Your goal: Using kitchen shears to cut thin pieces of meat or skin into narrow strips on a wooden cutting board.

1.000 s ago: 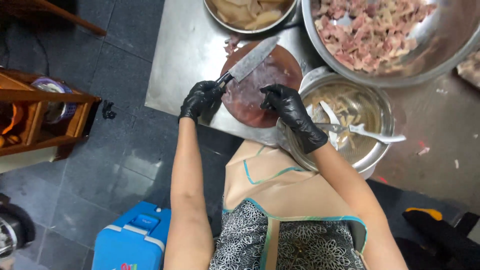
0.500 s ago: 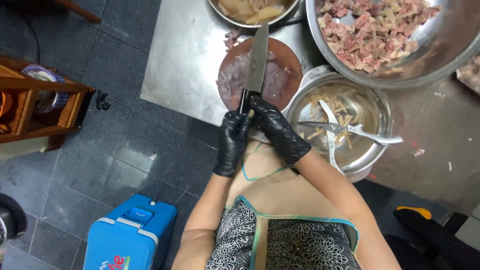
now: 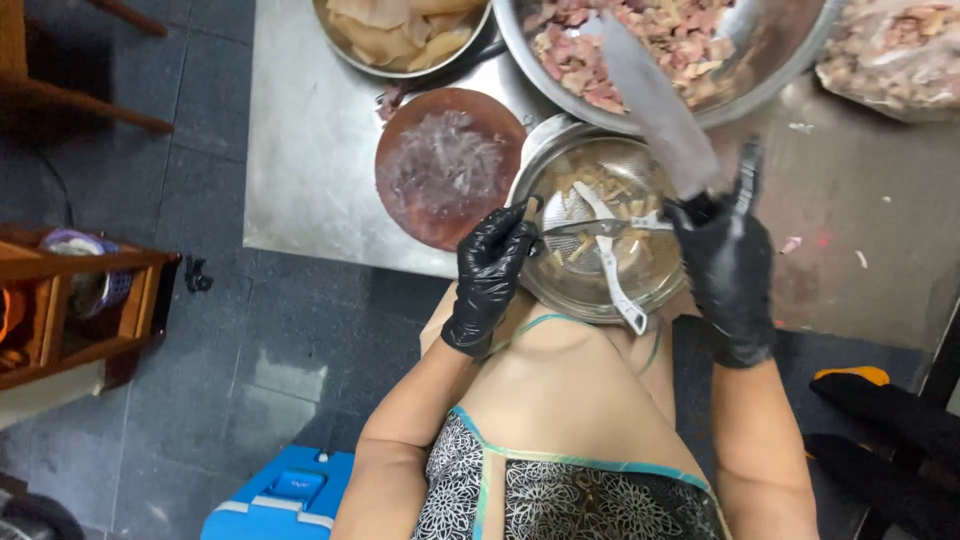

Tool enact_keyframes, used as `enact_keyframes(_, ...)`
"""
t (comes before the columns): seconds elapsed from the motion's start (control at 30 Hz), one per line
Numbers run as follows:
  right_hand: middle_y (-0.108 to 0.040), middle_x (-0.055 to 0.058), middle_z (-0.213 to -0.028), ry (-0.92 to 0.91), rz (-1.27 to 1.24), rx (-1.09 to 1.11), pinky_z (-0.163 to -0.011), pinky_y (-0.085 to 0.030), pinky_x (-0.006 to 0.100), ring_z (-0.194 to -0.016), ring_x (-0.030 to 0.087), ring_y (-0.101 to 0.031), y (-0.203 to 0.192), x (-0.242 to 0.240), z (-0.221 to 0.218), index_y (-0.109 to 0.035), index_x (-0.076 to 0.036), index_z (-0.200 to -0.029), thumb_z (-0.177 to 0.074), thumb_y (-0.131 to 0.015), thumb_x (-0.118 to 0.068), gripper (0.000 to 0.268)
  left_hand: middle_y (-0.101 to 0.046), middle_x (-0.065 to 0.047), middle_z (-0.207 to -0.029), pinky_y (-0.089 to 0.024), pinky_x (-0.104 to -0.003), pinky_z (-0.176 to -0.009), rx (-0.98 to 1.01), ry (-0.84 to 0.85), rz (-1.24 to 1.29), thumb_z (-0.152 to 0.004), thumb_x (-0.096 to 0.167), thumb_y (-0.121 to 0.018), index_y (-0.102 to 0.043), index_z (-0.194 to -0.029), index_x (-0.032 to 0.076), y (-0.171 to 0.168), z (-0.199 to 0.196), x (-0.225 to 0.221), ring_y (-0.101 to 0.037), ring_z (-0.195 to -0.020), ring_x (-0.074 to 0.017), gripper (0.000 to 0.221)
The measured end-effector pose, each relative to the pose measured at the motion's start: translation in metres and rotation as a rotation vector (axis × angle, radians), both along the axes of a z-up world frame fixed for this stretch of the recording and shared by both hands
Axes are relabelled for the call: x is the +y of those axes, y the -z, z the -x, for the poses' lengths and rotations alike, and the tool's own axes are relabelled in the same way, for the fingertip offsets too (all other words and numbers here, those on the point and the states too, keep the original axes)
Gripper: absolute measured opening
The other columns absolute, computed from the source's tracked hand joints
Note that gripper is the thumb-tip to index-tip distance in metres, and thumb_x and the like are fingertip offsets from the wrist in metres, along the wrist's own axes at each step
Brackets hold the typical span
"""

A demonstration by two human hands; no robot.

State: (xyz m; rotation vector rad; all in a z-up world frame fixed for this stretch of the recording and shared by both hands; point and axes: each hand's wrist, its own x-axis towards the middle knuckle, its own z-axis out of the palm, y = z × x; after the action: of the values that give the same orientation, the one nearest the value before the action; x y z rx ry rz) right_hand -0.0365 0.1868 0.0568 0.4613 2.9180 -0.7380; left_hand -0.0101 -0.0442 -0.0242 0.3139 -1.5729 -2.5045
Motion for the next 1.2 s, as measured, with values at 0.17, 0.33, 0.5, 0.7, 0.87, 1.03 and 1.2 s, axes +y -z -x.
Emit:
enact_keyframes(0.17, -0.068, 0.027, -0.138, -0.169, -0.220, 0.468, -0.066, -0.054, 0.047, -0.095, 0.042, -0.073, 0.005, 0.041, -0.081, -0.033, -0.005, -0.163, -0.099, -0.080, -0.012, 0.080, -0.063, -0.008, -0.093, -0.052, -0.027, -0.075, 0.171, 0.251, 0.194, -0.103, 0.005, -0.059, -0.062, -0.135, 0.002, -0.003, 0.007, 0.042, -0.059, -0.075, -0.0136, 0.033)
enact_keyframes(0.33, -0.072, 0.021, -0.127, -0.214, -0.009, 0.605, -0.070, -0.057, 0.040, -0.093, 0.036, -0.074, 0.040, 0.034, -0.097, -0.043, 0.002, -0.153, -0.096, -0.076, -0.023, 0.071, -0.065, -0.014, -0.085, -0.061, -0.031, -0.062, 0.132, 0.332, 0.100, -0.094, -0.010, -0.065, -0.072, -0.116, -0.002, -0.023, 0.008, 0.081, -0.068, -0.071, -0.0170, 0.025)
enact_keyframes(0.5, -0.077, 0.013, -0.112, -0.345, 0.250, 0.801, -0.076, -0.061, 0.030, -0.090, 0.029, -0.074, 0.043, 0.026, -0.102, -0.056, 0.011, -0.140, -0.091, -0.070, -0.037, 0.070, -0.068, -0.016, -0.085, -0.064, -0.033, -0.064, 0.159, 0.529, -0.041, -0.083, -0.010, -0.076, -0.075, -0.107, -0.002, -0.085, -0.003, 0.098, -0.069, -0.073, -0.0199, 0.025)
enact_keyframes(0.7, -0.075, 0.018, -0.115, -0.315, 0.509, 0.611, -0.084, -0.060, 0.035, -0.100, 0.033, -0.073, 0.048, 0.048, -0.121, -0.049, 0.009, -0.145, -0.093, -0.064, -0.027, 0.065, -0.072, -0.022, -0.089, -0.065, -0.040, -0.075, 0.145, 0.613, -0.056, -0.079, -0.014, -0.078, -0.075, -0.098, -0.005, -0.064, -0.012, 0.103, -0.074, -0.082, -0.0294, 0.021)
enact_keyframes(0.87, -0.078, 0.016, -0.101, -0.298, 0.469, 0.664, -0.072, -0.061, 0.034, -0.085, 0.031, -0.075, 0.015, 0.037, -0.112, -0.055, 0.009, -0.138, -0.096, -0.061, -0.026, 0.054, -0.076, -0.022, -0.097, -0.060, -0.046, -0.091, 0.108, 0.617, 0.111, -0.082, -0.013, -0.074, -0.077, -0.099, -0.004, -0.010, -0.025, 0.099, -0.068, -0.108, -0.0304, 0.018)
enact_keyframes(1.03, -0.077, 0.016, -0.104, -0.318, 0.439, 0.724, -0.076, -0.060, 0.032, -0.088, 0.030, -0.074, 0.030, 0.040, -0.108, -0.059, 0.010, -0.136, -0.096, -0.062, -0.027, 0.055, -0.076, -0.021, -0.098, -0.057, -0.048, -0.093, 0.140, 0.591, 0.118, -0.083, -0.012, -0.074, -0.078, -0.099, -0.005, 0.023, -0.030, 0.096, -0.069, -0.107, -0.0306, 0.018)
enact_keyframes(1.2, -0.078, 0.013, -0.103, -0.366, 0.290, 0.821, -0.078, -0.060, 0.030, -0.082, 0.029, -0.075, 0.035, 0.041, -0.107, -0.063, 0.008, -0.135, -0.096, -0.062, -0.023, 0.050, -0.075, -0.022, -0.096, -0.062, -0.040, -0.078, 0.081, 0.586, 0.125, -0.086, -0.010, -0.073, -0.076, -0.106, -0.004, -0.005, -0.024, 0.101, -0.071, -0.096, -0.0281, 0.021)
